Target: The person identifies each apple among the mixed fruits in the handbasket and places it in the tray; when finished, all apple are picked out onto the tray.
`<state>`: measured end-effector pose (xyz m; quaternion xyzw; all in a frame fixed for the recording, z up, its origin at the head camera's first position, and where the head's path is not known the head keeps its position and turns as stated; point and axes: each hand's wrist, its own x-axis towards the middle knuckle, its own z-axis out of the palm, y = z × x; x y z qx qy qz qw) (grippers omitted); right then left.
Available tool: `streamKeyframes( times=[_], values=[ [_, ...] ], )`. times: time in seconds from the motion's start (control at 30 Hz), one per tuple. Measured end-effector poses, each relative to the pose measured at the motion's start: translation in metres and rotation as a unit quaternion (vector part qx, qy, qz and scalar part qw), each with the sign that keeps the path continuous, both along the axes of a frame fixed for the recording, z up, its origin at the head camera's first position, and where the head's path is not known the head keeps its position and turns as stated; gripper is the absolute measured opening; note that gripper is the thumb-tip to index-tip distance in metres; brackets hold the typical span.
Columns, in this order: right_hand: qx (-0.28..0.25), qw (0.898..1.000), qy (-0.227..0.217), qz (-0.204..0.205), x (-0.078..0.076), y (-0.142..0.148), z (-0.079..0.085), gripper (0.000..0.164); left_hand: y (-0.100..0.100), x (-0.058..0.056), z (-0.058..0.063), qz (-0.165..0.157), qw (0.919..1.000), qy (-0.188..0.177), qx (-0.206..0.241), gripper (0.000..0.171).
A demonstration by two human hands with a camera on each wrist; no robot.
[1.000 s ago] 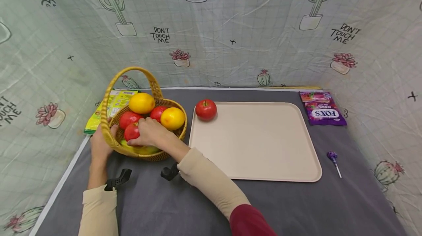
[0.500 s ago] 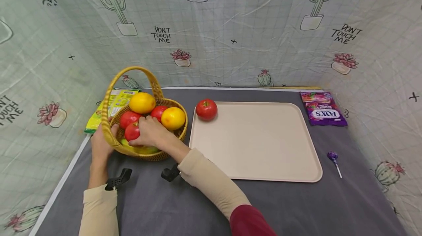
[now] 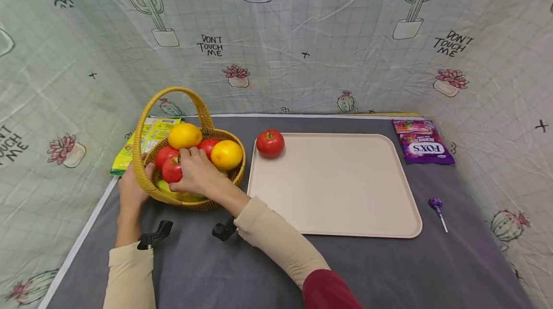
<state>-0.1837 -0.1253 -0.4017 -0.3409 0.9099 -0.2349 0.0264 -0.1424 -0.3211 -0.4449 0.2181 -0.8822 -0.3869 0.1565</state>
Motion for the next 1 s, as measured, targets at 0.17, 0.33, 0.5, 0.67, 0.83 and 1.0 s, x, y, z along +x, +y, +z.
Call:
streamKeyframes(
  times=[0.17,0.33,0.5,0.67,0.83,1.0],
  values=[
    [-0.013,1.000,-0.005,0.000,0.001,0.003,0.002,0.082,-0.001,0.001,-0.001,-0.001,1.0000,0.000,0.001,0.053],
    [-0.034,0.999,-0.004,-0.004,0.003,0.007,0.005,0.081,0.000,0.000,-0.001,-0.002,1.0000,0.008,-0.005,0.052],
    [-0.042,0.999,0.000,-0.004,0.005,0.010,0.009,0.080,-0.001,0.001,-0.001,-0.004,0.9998,0.015,-0.008,0.051],
    [-0.053,0.998,0.020,0.002,0.008,0.015,0.013,0.078,-0.001,0.000,-0.002,-0.002,0.9999,0.012,-0.002,0.051],
    [-0.052,0.998,0.028,-0.004,0.011,0.021,0.018,0.081,-0.001,0.000,-0.001,-0.001,1.0000,0.000,0.005,0.053],
    [-0.061,0.998,0.024,-0.011,0.012,0.027,0.023,0.083,-0.002,0.000,0.000,-0.005,0.9999,-0.006,0.007,0.054]
  ],
)
